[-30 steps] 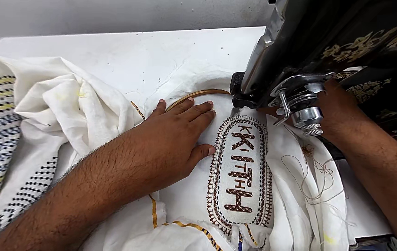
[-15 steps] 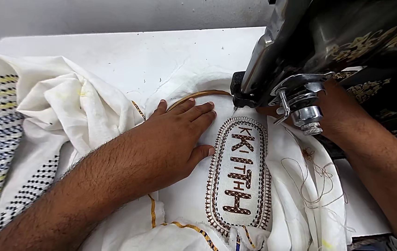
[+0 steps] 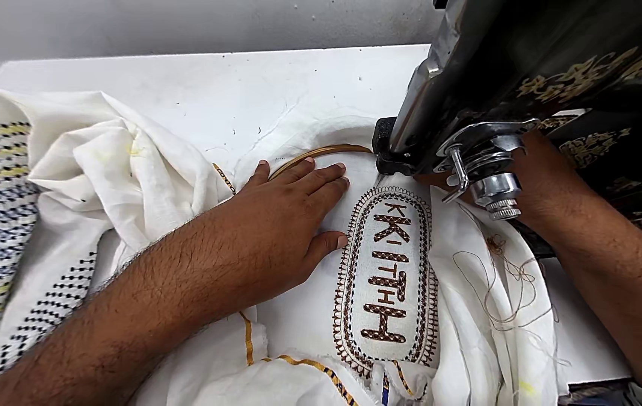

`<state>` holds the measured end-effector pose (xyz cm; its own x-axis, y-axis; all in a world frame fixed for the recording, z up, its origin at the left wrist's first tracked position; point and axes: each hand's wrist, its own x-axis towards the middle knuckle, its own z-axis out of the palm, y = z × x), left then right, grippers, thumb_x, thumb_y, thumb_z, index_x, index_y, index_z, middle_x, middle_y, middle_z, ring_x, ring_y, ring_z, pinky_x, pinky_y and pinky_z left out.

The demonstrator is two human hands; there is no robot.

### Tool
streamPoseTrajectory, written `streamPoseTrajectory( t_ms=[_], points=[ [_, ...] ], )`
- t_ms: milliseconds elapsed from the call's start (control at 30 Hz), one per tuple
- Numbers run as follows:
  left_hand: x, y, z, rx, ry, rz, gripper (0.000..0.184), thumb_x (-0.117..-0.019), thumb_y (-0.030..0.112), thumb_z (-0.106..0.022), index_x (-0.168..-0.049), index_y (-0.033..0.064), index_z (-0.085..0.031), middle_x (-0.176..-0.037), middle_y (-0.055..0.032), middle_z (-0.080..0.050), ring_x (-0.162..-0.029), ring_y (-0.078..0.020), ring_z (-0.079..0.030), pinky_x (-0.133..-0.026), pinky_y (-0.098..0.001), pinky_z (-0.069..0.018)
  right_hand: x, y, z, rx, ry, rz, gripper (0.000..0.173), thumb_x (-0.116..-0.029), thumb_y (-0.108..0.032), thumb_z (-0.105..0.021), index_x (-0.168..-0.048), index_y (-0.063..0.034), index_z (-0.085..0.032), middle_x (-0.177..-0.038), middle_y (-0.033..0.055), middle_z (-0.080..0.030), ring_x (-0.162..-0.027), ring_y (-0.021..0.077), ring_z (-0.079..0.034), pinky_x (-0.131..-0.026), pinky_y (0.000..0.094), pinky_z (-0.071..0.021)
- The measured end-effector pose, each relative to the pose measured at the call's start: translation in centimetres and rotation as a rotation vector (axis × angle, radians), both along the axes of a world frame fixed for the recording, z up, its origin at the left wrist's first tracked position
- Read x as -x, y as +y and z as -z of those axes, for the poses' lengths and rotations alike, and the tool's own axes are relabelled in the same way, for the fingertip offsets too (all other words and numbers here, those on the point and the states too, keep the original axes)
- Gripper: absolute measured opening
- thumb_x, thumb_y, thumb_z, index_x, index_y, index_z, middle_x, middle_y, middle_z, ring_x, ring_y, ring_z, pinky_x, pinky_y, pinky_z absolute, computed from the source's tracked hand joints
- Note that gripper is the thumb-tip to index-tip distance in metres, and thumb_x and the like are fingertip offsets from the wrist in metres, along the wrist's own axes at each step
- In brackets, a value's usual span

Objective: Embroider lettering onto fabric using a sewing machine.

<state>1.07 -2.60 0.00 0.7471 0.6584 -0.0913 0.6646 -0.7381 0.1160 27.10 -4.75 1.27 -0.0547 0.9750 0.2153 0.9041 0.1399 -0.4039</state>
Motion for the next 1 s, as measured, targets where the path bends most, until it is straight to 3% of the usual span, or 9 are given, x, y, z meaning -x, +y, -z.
streamPoseTrajectory(
  t_ms=[433,533,667,1000],
  points=[
    [0.25,-0.03,-0.19,0.007,0.008,-0.001,0.065,-0.1042,0.053,-0.040,-0.154,0.0113,-0.048,-0.163,-0.0060,-0.040,-0.151,-0.0327,-0.036,-0.114,-0.0707,-0.0316,0.25,-0.05,0.02,0.028,0.034,0.028,0.024,-0.0907,-0.018,-0.066,-0.090,0.0056,-0.064,-0.085,0.0178,-0.063,-0.083,0.0260,-0.062,-0.073,0.0467,-0.0456],
    [0.26,-0.12,-0.28,0.005,0.024,-0.001,0.066,-0.1038,0.054,-0.040,-0.154,0.0122,-0.047,-0.164,-0.0058,-0.039,-0.152,-0.0327,-0.036,-0.114,-0.0709,-0.0316,0.10,0.01,0.03,0.013,0.042,-0.003,0.024,-0.0893,-0.020,-0.067,-0.095,0.0038,-0.065,-0.088,0.0164,-0.064,-0.085,0.0242,-0.062,-0.075,0.0462,-0.0460],
    [0.25,-0.21,-0.39,0.011,0.025,0.004,0.065,-0.1035,0.053,-0.042,-0.154,0.0120,-0.048,-0.163,-0.0057,-0.040,-0.151,-0.0326,-0.037,-0.113,-0.0705,-0.0323,0.28,-0.16,-0.30,0.033,0.021,0.002,0.023,-0.0901,-0.017,-0.068,-0.093,0.0057,-0.064,-0.087,0.0185,-0.063,-0.085,0.0271,-0.061,-0.074,0.0479,-0.0452],
    [0.23,-0.13,-0.21,0.006,0.013,-0.002,0.065,-0.1037,0.053,-0.041,-0.154,0.0114,-0.048,-0.164,-0.0059,-0.040,-0.151,-0.0328,-0.037,-0.113,-0.0714,-0.0315,-0.19,0.23,0.42,-0.027,0.034,-0.027,0.027,-0.0880,-0.025,-0.068,-0.093,0.0010,-0.065,-0.086,0.0135,-0.064,-0.083,0.0219,-0.061,-0.073,0.0440,-0.0459]
  ],
)
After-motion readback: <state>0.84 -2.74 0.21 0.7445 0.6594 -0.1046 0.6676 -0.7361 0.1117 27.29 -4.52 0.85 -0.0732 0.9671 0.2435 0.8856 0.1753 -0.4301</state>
